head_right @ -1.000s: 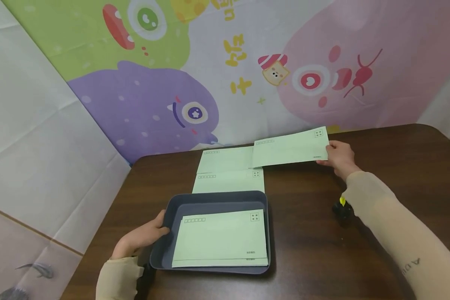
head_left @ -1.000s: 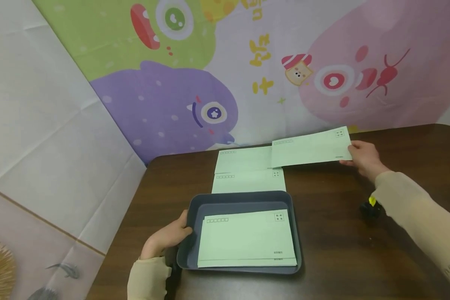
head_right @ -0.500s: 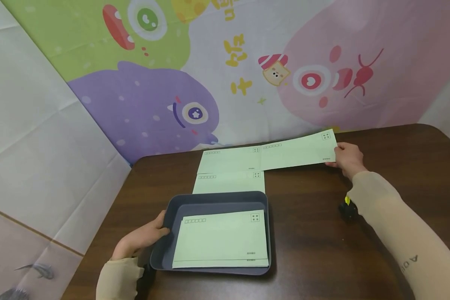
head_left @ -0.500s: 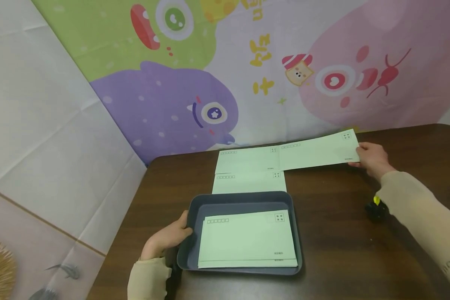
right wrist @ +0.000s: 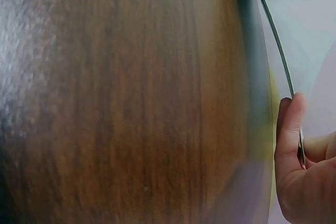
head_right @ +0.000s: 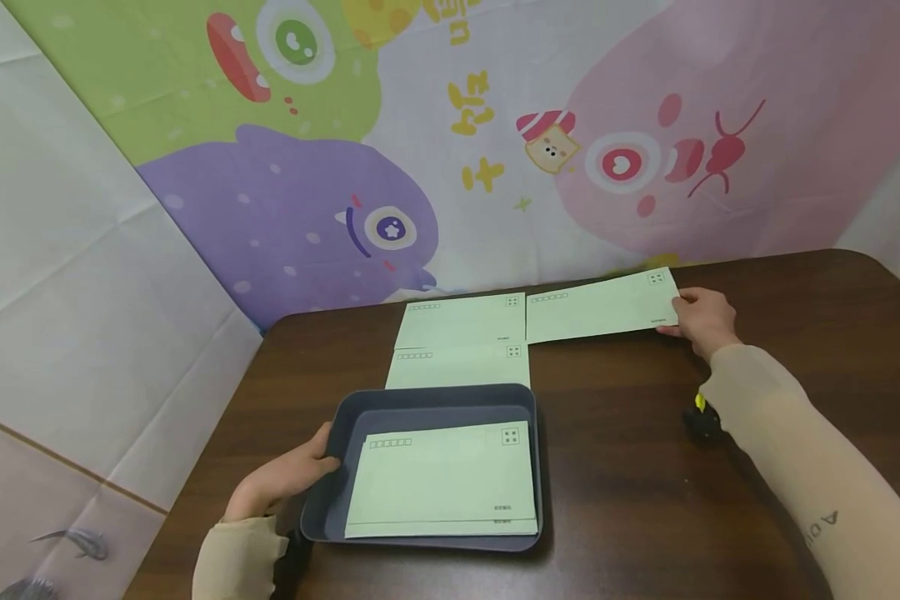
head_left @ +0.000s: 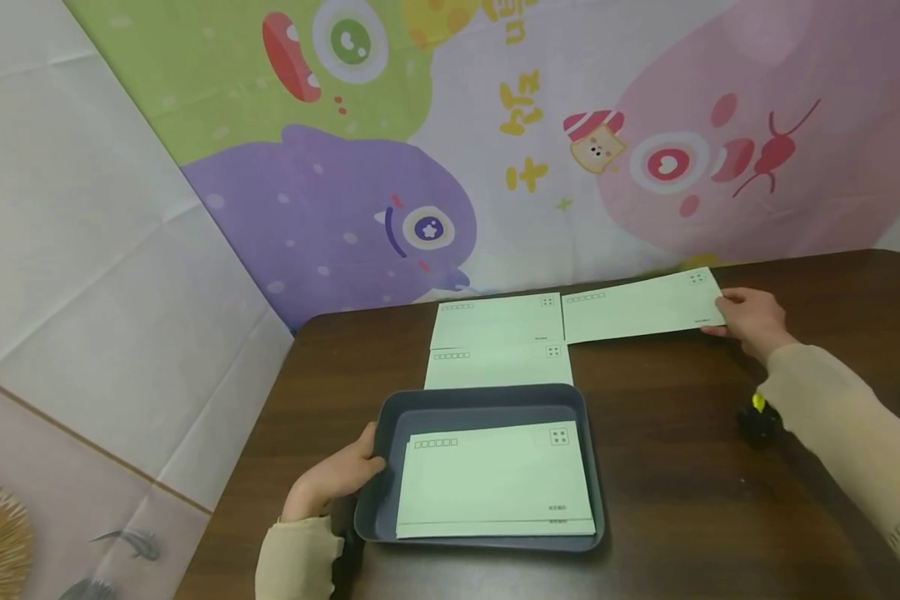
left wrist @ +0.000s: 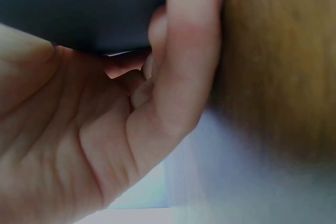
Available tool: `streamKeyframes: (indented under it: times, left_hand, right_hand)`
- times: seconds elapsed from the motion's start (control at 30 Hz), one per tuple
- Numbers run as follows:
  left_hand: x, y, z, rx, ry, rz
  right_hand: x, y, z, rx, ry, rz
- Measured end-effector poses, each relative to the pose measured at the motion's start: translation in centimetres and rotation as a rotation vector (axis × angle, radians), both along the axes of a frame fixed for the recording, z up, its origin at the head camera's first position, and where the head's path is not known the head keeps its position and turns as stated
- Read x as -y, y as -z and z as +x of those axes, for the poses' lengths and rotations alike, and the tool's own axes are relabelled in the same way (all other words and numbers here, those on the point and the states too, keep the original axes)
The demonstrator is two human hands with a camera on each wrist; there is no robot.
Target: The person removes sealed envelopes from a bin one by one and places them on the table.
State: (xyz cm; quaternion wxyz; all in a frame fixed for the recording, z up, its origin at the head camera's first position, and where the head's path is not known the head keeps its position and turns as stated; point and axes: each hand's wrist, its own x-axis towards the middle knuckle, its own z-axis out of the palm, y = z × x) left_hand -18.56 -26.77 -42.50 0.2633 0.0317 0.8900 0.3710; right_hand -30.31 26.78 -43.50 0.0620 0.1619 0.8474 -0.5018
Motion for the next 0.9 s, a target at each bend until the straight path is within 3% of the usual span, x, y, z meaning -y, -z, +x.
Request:
streamKeyframes:
  times: [0.33, 0.63, 0.8, 0.9]
  left_hand:
    - [0.1, 0.3, -0.1, 0.0, -0.009, -0.014]
    - [0.1, 0.3, 0.1, -0.011, 0.009, -0.016]
    - [0.0, 0.2, 0.0, -0.01, 0.01, -0.007]
    - [0.0, 0.1, -0.1, -0.013, 0.014, -0.003]
  right_hand:
    - [-0.2, 0.5, -0.1, 0.004, 0.007, 0.006]
    - [0.4, 0.9, -0.4, 0.008, 0.042, -0.159]
    - [0.4, 1.1, -0.6, -0.004, 0.055, -0.205]
    - [0.3, 1.0, -0.5, -0.015, 0.03, -0.168]
